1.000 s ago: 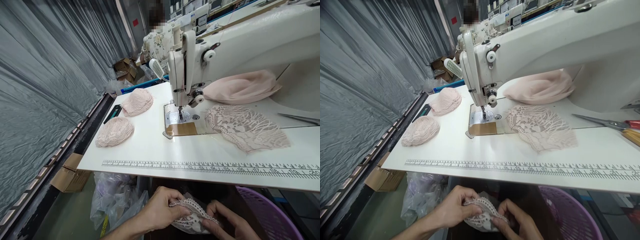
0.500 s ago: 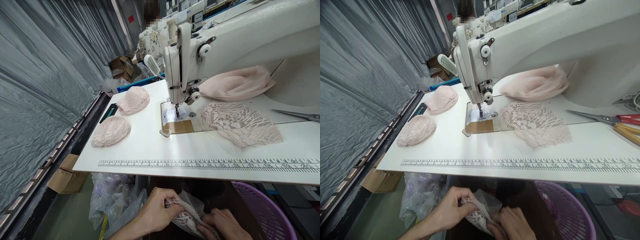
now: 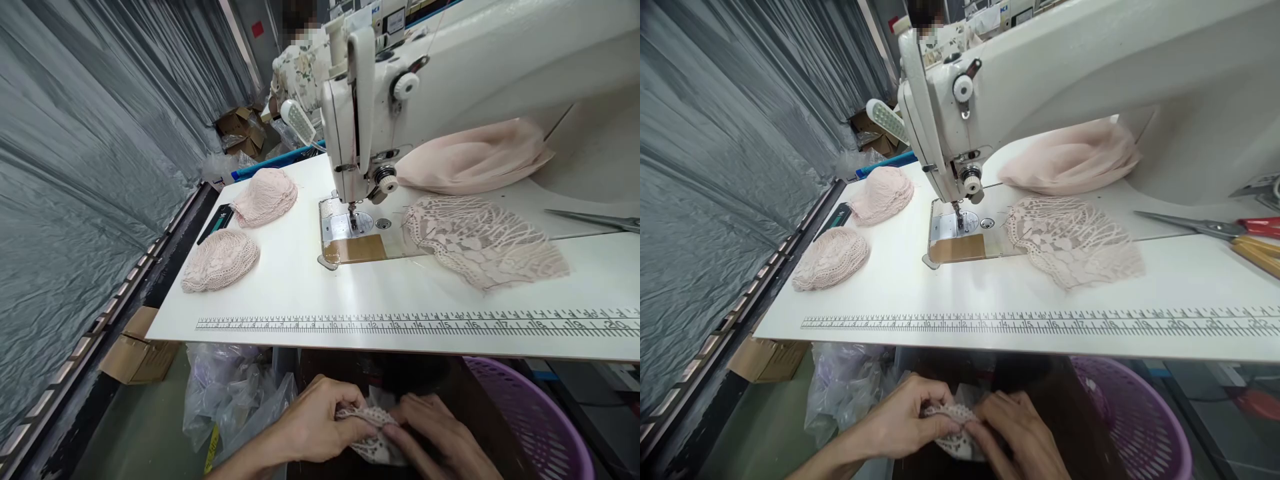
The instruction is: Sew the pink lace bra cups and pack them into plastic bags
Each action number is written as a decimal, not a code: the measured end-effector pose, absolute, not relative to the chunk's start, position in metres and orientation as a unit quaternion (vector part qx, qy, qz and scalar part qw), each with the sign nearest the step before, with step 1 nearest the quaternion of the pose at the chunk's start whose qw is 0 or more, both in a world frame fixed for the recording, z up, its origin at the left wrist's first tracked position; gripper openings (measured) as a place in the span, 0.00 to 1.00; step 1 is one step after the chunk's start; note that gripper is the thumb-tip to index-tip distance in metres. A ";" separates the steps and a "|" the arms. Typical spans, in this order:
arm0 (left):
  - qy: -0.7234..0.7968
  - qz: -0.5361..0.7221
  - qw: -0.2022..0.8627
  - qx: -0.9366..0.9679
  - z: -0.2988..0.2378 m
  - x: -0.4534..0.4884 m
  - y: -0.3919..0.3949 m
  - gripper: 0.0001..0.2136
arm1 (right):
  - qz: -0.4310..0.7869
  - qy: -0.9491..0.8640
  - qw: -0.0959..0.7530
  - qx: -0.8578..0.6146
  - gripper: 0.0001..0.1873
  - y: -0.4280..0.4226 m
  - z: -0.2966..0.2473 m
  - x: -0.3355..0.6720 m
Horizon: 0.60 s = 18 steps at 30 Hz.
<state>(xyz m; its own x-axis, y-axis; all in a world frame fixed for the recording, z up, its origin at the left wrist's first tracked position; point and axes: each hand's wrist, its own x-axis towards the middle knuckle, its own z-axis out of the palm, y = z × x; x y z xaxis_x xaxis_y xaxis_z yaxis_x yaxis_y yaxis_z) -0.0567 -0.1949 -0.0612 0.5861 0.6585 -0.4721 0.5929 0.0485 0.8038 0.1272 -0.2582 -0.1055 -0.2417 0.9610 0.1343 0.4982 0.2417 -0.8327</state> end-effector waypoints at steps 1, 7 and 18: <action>0.457 0.023 0.572 0.681 -0.062 -0.057 -0.194 0.09 | 0.366 -0.699 0.320 -0.525 0.11 -0.257 -0.106 0.129; 0.421 -0.018 0.605 0.676 -0.058 -0.051 -0.187 0.10 | 0.444 -0.693 0.243 -0.514 0.11 -0.255 -0.109 0.146; 0.369 -0.053 0.560 0.739 -0.047 -0.054 -0.180 0.08 | 0.522 -0.669 0.178 -0.497 0.10 -0.231 -0.090 0.144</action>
<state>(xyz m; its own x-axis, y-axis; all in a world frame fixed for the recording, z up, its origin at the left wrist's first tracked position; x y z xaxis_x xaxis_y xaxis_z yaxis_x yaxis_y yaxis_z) -0.0543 -0.1804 -0.0473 0.7215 0.4865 -0.4927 0.6058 -0.0989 0.7895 0.1435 -0.2312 -0.0896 -0.4422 0.8515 -0.2819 0.4803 -0.0407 -0.8761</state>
